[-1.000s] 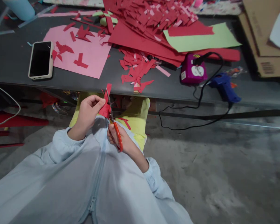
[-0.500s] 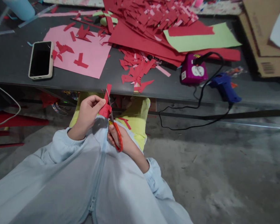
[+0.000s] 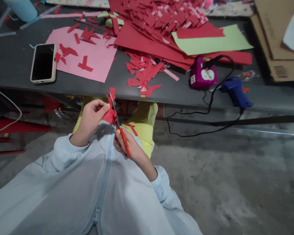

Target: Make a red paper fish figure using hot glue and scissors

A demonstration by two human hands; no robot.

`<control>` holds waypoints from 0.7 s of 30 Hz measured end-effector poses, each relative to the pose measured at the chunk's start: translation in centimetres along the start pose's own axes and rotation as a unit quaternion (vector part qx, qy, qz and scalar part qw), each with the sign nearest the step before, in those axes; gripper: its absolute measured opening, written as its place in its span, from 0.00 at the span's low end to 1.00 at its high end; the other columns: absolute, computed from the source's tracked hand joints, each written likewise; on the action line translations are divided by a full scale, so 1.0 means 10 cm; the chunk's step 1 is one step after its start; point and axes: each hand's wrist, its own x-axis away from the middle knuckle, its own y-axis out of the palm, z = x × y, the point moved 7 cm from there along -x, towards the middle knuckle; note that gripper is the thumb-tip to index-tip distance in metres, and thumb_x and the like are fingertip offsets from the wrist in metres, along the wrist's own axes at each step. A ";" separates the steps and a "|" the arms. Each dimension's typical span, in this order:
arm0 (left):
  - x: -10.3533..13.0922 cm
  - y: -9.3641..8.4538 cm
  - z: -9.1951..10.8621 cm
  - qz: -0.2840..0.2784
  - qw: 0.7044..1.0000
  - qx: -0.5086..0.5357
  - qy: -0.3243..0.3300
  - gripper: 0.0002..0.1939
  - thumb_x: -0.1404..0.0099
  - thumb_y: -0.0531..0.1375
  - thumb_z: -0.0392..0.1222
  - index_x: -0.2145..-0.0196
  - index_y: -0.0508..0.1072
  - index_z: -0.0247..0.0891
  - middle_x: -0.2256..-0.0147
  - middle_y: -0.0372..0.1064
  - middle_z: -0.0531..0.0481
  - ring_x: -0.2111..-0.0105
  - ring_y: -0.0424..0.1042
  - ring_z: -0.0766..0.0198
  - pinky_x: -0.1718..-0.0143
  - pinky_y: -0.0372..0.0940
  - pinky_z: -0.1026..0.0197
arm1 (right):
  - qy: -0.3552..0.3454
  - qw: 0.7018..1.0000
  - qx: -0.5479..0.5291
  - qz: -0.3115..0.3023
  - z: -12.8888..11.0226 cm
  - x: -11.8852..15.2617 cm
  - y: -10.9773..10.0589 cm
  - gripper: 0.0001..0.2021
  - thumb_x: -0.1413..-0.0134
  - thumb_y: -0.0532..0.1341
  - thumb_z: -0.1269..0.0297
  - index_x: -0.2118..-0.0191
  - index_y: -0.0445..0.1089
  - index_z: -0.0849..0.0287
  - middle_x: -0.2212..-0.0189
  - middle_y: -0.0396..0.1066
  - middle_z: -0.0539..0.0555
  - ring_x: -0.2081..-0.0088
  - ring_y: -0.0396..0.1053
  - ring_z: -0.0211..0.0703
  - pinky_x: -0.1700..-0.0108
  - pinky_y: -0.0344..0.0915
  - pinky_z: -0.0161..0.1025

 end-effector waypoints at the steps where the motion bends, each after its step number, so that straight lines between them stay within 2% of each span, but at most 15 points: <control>1: 0.00 0.00 0.00 0.000 1.000 -0.001 -0.002 0.08 0.43 0.65 0.43 0.75 0.73 0.38 0.76 0.72 0.53 0.75 0.68 0.68 0.73 0.63 0.65 | 0.002 1.000 -0.002 0.001 0.00 0.00 0.00 0.29 0.48 0.60 0.30 0.69 0.54 0.54 0.80 0.52 0.40 0.83 0.46 0.28 0.82 0.44 0.31; 7: 0.04 0.04 0.00 -0.025 0.999 -0.008 -0.017 0.09 0.43 0.65 0.45 0.75 0.72 0.38 0.76 0.70 0.54 0.75 0.67 0.69 0.73 0.63 0.65 | 0.029 0.999 -0.024 -0.017 0.00 0.01 -0.03 0.29 0.47 0.61 0.32 0.68 0.53 0.54 0.77 0.49 0.41 0.81 0.44 0.27 0.79 0.43 0.30; 15: 0.07 0.10 -0.02 -0.056 0.998 -0.012 -0.032 0.11 0.42 0.66 0.47 0.74 0.72 0.39 0.75 0.71 0.53 0.74 0.68 0.67 0.71 0.64 0.64 | 0.012 1.000 -0.003 -0.010 -0.07 0.00 -0.06 0.30 0.48 0.59 0.29 0.67 0.54 0.53 0.77 0.51 0.41 0.81 0.46 0.28 0.80 0.46 0.32; 21: 0.07 0.13 -0.02 -0.065 0.997 -0.016 -0.034 0.12 0.41 0.67 0.48 0.74 0.71 0.39 0.75 0.70 0.54 0.75 0.67 0.68 0.71 0.64 0.64 | 0.010 1.000 -0.007 -0.012 -0.06 0.00 -0.02 0.30 0.48 0.57 0.28 0.67 0.54 0.53 0.79 0.49 0.40 0.82 0.44 0.28 0.81 0.43 0.32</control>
